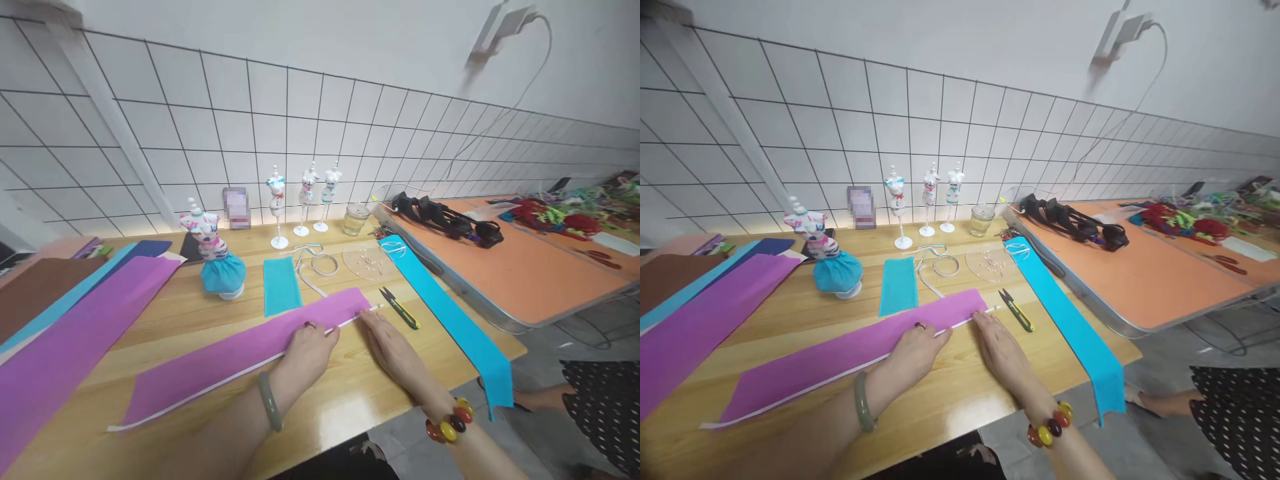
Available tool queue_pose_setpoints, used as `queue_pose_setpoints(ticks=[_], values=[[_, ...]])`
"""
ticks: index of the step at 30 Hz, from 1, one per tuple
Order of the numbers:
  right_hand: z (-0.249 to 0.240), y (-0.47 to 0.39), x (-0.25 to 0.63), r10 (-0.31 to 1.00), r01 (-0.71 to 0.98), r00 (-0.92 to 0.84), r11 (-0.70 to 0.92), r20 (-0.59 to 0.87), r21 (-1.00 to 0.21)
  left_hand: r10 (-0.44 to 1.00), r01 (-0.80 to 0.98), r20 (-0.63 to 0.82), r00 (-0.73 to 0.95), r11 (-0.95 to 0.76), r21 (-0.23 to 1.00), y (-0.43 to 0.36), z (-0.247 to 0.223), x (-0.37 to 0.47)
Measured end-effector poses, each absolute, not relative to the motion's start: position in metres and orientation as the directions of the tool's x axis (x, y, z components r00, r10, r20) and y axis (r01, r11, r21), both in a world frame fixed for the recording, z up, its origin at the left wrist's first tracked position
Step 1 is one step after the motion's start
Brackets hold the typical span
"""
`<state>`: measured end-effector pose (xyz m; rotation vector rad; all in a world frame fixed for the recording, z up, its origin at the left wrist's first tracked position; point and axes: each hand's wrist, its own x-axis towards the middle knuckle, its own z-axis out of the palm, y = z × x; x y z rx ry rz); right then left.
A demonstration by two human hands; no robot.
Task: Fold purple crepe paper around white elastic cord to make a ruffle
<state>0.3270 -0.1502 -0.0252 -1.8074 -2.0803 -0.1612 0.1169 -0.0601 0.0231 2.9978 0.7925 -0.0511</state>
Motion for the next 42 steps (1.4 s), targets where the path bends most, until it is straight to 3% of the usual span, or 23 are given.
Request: queue_pose_setpoints(ticks=[9, 16, 24, 42], values=[[-0.03, -0.147, 0.322, 0.933, 0.97, -0.167, 0.213, 0.318, -0.116, 0.559, 0.559, 0.014, 0.829, -0.829, 0.012, -0.075, 0.018, 0.077], [-0.028, -0.146, 0.278, 0.918, 0.946, -0.282, 0.315, 0.278, -0.079, 0.664, 0.665, -0.051, 0.746, -0.747, 0.017, -0.084, 0.022, 0.019], [-0.033, -0.145, 0.213, 0.844, 0.895, -0.421, 0.445, 0.333, 0.005, 0.81, 0.814, -0.123, 0.574, -0.58, -0.02, -0.1, 0.017, -0.046], [-0.023, -0.134, 0.079, 0.709, 0.737, -0.62, 0.673, 0.337, -0.06, 0.964, 0.972, 0.132, 0.231, -0.233, 0.004, -0.121, -0.012, -0.154]])
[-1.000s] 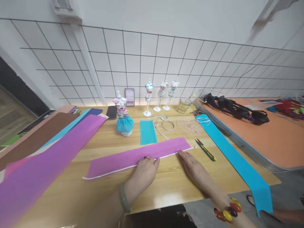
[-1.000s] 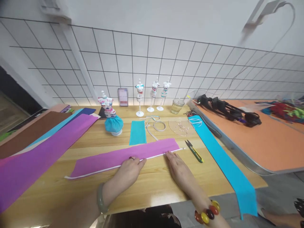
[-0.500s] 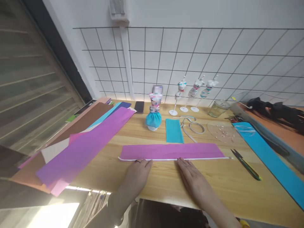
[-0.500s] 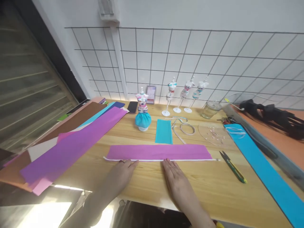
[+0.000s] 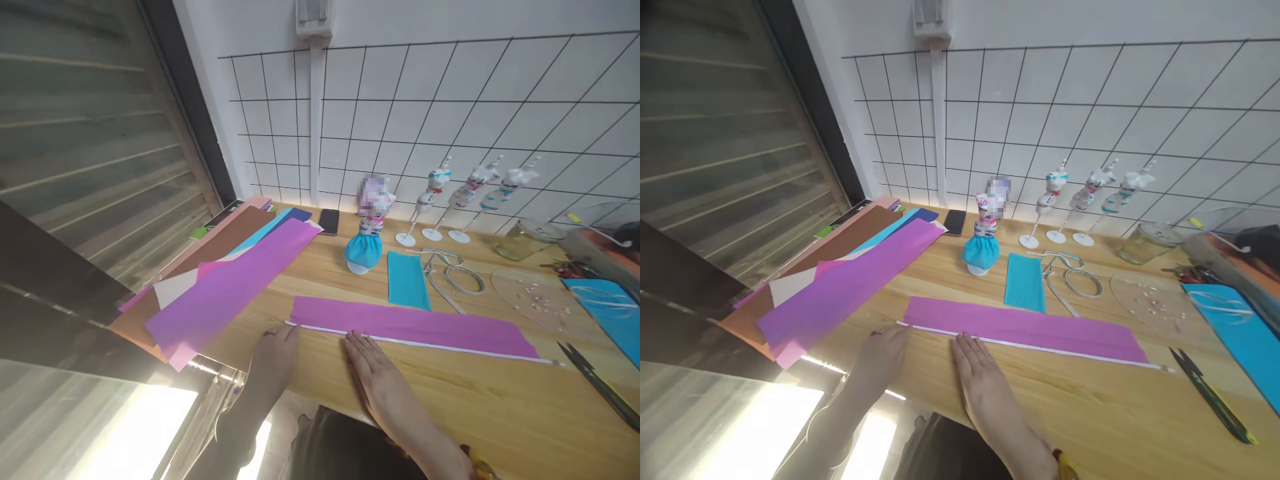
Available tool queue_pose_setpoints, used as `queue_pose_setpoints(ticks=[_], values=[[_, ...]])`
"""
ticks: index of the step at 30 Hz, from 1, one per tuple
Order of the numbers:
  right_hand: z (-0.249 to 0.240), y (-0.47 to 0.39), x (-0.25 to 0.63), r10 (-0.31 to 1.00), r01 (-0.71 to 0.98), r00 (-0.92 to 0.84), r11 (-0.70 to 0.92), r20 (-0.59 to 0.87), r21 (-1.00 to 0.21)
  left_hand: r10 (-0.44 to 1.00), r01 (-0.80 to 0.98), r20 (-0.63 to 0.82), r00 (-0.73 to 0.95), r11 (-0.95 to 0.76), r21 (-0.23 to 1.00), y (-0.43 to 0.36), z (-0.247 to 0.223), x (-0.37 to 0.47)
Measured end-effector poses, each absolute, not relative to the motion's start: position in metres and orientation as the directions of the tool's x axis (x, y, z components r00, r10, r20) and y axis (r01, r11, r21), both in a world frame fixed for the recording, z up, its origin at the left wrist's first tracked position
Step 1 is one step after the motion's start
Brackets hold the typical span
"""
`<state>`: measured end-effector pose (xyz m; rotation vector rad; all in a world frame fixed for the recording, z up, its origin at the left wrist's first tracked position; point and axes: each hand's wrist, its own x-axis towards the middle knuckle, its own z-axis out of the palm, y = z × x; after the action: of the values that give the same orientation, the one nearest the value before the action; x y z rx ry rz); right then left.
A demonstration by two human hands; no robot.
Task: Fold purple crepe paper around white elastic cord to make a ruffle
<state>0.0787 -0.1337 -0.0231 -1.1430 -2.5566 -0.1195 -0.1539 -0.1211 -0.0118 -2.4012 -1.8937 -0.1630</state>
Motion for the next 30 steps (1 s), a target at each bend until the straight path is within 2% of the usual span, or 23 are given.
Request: queue_pose_setpoints(ticks=[5, 10, 19, 30], values=[[-0.014, -0.127, 0.047, 0.65, 0.664, -0.686, 0.743, 0.326, -0.083, 0.979, 0.985, 0.115, 0.168, -0.17, 0.006, -0.123, -0.007, -0.168], [-0.005, -0.12, 0.021, 0.612, 0.593, -0.735, 0.789, 0.291, -0.162, 0.983, 0.989, 0.124, 0.137, -0.144, 0.046, -0.124, -0.005, -0.176], [0.007, -0.112, -0.007, 0.613, 0.567, -0.757, 0.789, 0.226, -0.238, 0.984, 0.944, 0.177, 0.016, -0.074, 0.321, -0.123, -0.008, -0.186], [0.015, -0.101, -0.026, 0.576, 0.456, -0.761, 0.802, 0.298, -0.385, 0.97, 0.91, 0.233, -0.075, -0.029, 0.414, -0.121, -0.01, -0.185]])
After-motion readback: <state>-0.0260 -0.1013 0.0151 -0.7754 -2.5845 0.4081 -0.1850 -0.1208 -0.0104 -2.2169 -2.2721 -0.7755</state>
